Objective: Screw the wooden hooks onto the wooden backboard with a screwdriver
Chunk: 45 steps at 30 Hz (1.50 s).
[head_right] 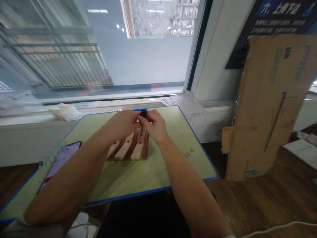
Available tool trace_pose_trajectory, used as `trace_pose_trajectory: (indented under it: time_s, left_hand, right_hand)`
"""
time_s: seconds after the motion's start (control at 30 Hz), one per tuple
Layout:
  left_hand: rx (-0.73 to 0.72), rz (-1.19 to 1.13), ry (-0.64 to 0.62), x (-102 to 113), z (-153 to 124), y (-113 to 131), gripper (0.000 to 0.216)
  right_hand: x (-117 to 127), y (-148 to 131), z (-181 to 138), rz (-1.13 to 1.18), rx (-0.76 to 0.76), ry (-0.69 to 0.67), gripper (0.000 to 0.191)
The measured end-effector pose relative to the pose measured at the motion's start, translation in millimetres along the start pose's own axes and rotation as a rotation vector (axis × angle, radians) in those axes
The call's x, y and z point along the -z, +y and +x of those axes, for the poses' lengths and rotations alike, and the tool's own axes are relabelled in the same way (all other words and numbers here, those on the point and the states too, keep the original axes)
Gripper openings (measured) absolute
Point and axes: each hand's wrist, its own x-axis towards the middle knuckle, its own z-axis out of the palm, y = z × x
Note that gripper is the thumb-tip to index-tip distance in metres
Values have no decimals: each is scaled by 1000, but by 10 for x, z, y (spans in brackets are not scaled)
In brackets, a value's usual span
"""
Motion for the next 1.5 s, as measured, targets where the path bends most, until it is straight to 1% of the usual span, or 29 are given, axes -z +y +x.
trace_pose_trajectory:
  time_s: [0.13, 0.47, 0.8, 0.87, 0.97, 1.1, 1.13, 1.27, 1.5]
  left_hand:
    - [-1, -12, 6, -17, 11, -7, 34]
    - [-7, -37, 8, -27, 8, -13, 31]
    - [-18, -41, 15, -47, 25, -17, 33]
    - [-20, -43, 13, -51, 30, -22, 32]
    - [-9, -35, -1, -51, 32, -20, 31]
    - [6, -33, -17, -56, 36, -11, 33]
    - [9, -31, -15, -61, 39, -10, 34]
    - [7, -31, -16, -85, 51, -10, 35]
    - [28, -54, 13, -123, 59, -5, 34]
  right_hand:
    - [6, -3, -1, -22, -12, -6, 14]
    - [33, -17, 0, -64, 24, -12, 14]
    - [43, -8, -1, -80, 42, -19, 14]
    - [55, -19, -3, -82, 37, -34, 16]
    - [84, -40, -7, -7, 16, -37, 22]
    - [124, -57, 0, 86, -46, -13, 35]
    - [132, -62, 3, 88, -43, -16, 35]
    - [146, -81, 11, 70, 31, -24, 22]
    - [122, -73, 23, 97, 45, 18, 19]
